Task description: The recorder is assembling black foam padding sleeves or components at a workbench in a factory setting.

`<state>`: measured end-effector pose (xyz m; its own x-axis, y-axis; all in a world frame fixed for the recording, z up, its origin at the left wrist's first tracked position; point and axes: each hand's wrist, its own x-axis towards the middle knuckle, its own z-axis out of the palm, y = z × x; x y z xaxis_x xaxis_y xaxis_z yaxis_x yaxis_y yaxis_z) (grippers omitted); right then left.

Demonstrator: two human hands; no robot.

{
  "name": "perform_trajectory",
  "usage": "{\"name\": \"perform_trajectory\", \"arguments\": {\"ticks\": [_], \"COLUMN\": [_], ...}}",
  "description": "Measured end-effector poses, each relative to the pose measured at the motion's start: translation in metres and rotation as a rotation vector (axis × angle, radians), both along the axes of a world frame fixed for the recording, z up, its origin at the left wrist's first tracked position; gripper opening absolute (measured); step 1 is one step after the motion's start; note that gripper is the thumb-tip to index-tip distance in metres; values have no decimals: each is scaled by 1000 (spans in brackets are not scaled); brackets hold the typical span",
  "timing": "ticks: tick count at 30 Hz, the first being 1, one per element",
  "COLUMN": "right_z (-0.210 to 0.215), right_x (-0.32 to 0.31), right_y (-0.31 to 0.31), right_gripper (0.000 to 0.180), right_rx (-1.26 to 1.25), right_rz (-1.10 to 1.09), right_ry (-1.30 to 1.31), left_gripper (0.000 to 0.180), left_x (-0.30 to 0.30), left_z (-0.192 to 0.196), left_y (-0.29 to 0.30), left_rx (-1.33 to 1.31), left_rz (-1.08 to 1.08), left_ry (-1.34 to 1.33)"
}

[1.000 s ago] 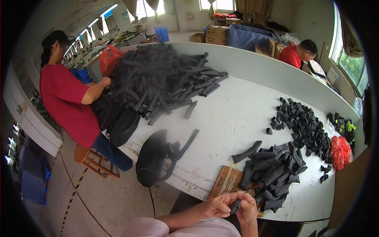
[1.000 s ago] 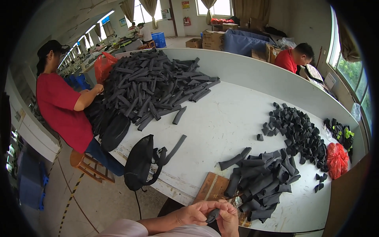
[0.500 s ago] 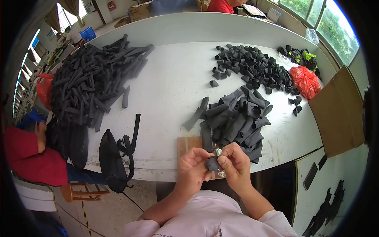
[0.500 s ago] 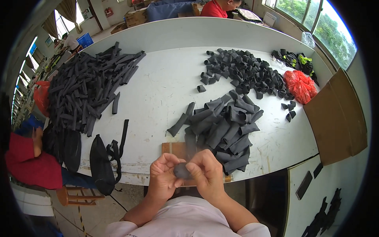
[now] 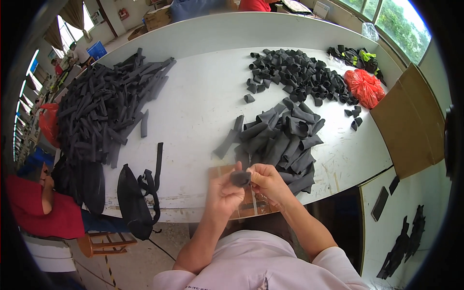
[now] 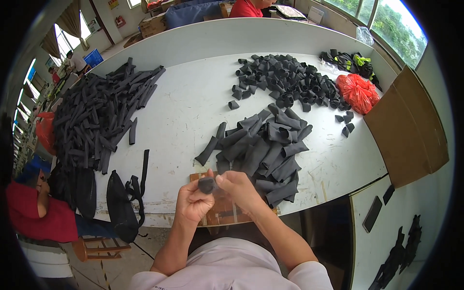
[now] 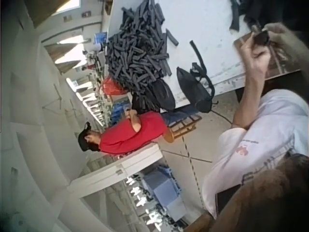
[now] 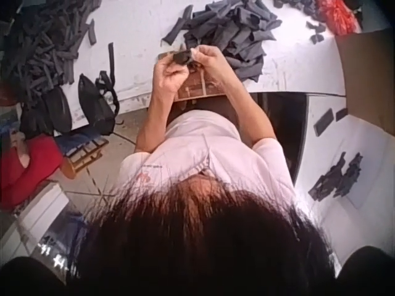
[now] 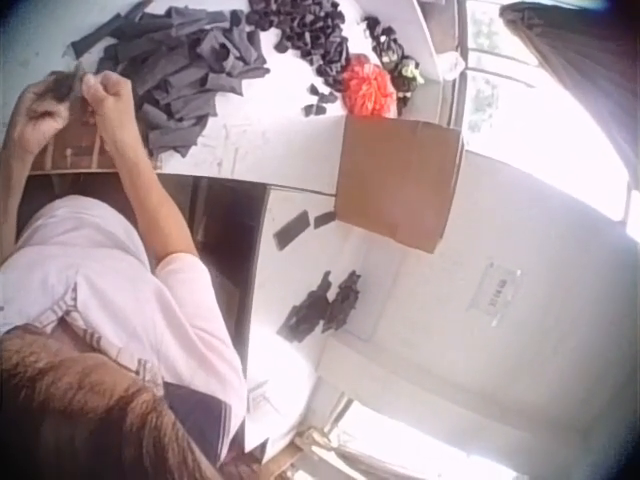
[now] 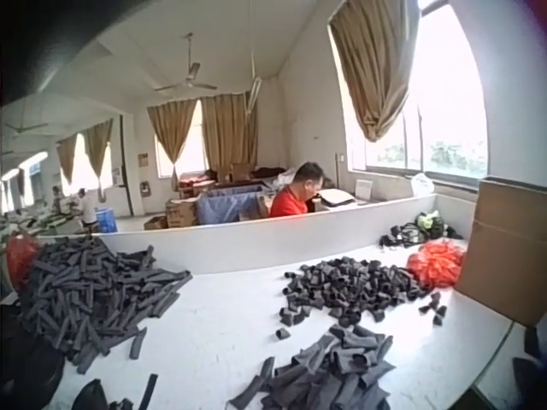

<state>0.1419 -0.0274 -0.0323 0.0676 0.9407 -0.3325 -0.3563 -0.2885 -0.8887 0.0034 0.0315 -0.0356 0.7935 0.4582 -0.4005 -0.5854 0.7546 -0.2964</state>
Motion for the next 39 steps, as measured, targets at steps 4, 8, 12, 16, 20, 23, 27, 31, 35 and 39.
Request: {"name": "perform_trajectory", "arguments": {"ticks": [4,8,12,16,20,23,27,31,35,39], "right_z": [10,-24,-16,-16,33,40,-21,-24,-4,-63], "right_x": [3,4,7,8,2,4,6,5,11,4], "right_y": [7,-4,-4,-6,-10,-11,-15,-19,-24,-21], "right_gripper": [25,26,27,31,27,20,22,21,15,21], "right_rx": [60,-4,21,214,783,727,598,572,729,543], "right_rz": [55,65,58,-96,-99,191,132,95,5,47], "right_ry": [-65,154,11,-461,-1305,-1594,-1411,-1392,-1160,-906], "left_gripper": [25,23,25,15,9,6,9,17,12,16], "left_x": [3,-9,-3,-6,-2,-9,-11,0,12,18], "left_z": [0,-34,-3,20,32,23,-8,0,36,13], "left_y": [1,-14,-19,-12,-31,-29,-26,-13,-19,-24], "left_rx": [-95,314,1227,1857,1317,1123,1336,1291,1684,1917], "left_rz": [139,-45,89,147,387,493,225,-100,-71,-126], "left_ry": [-95,133,859,1103,899,783,777,663,839,1378]}}
